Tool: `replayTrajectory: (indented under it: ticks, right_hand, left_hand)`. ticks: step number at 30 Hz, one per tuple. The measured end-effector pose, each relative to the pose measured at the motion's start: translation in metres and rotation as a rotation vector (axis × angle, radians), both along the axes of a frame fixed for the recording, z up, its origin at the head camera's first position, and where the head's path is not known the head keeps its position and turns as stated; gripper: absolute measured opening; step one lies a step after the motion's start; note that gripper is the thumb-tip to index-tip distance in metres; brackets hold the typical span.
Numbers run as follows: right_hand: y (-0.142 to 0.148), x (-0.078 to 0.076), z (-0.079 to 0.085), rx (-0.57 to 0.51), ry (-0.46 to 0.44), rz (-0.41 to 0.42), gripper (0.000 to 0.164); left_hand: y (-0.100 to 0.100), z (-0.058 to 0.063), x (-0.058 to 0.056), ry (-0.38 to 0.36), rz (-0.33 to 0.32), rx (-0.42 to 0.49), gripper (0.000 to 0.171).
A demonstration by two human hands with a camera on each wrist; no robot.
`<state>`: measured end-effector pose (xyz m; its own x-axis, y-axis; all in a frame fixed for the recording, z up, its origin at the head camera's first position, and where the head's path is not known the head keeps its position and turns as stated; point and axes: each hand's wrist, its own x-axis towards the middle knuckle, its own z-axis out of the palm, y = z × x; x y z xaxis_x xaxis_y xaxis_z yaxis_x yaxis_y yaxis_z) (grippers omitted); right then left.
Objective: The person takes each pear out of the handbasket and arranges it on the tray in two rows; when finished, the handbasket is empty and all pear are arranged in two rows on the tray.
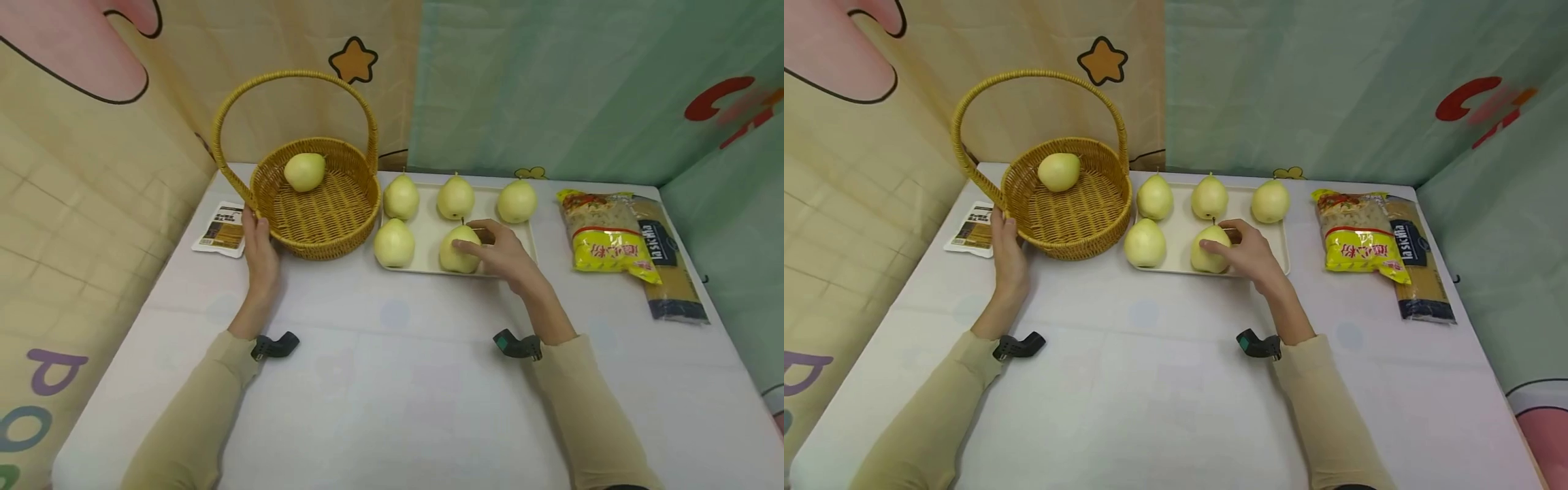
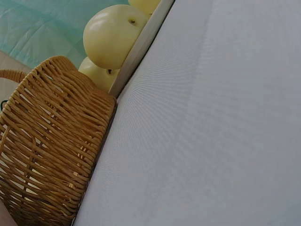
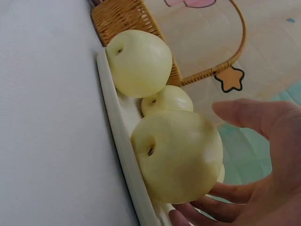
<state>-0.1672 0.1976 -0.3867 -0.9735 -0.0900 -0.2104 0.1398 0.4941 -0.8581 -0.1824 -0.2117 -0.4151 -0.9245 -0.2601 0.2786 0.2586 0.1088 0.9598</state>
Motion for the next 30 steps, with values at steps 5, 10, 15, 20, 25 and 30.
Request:
replayTrajectory:
  ticks: [5, 10, 15, 20, 25, 30]
  right_hand:
    - [0.004, 0.005, 0.009, -0.109, 0.15, -0.126, 0.068]
    - [-0.002, 0.007, 0.011, -0.171, 0.283, -0.202, 0.055]
    - [-0.012, 0.006, 0.009, -0.196, 0.384, -0.2, 0.051]
    - [-0.024, 0.005, 0.007, -0.207, 0.447, -0.169, 0.05]
    - [-0.038, 0.0, 0.01, -0.195, 0.499, -0.127, 0.051]
    - [-0.056, -0.005, 0.016, -0.218, 0.534, -0.076, 0.05]
  left_hand:
    - [0.001, 0.0, 0.001, -0.001, -0.015, -0.007, 0.063]
    - [-0.001, -0.003, 0.0, 0.006, -0.013, -0.014, 0.062]
    - [-0.008, -0.017, -0.011, 0.004, -0.002, -0.036, 0.062]
    - [-0.014, -0.023, -0.018, 0.005, 0.011, -0.075, 0.063]
    - [-0.009, -0.008, -0.008, -0.005, 0.009, -0.059, 0.063]
    - [0.0, 0.004, 0.003, -0.037, -0.008, -0.056, 0.064]
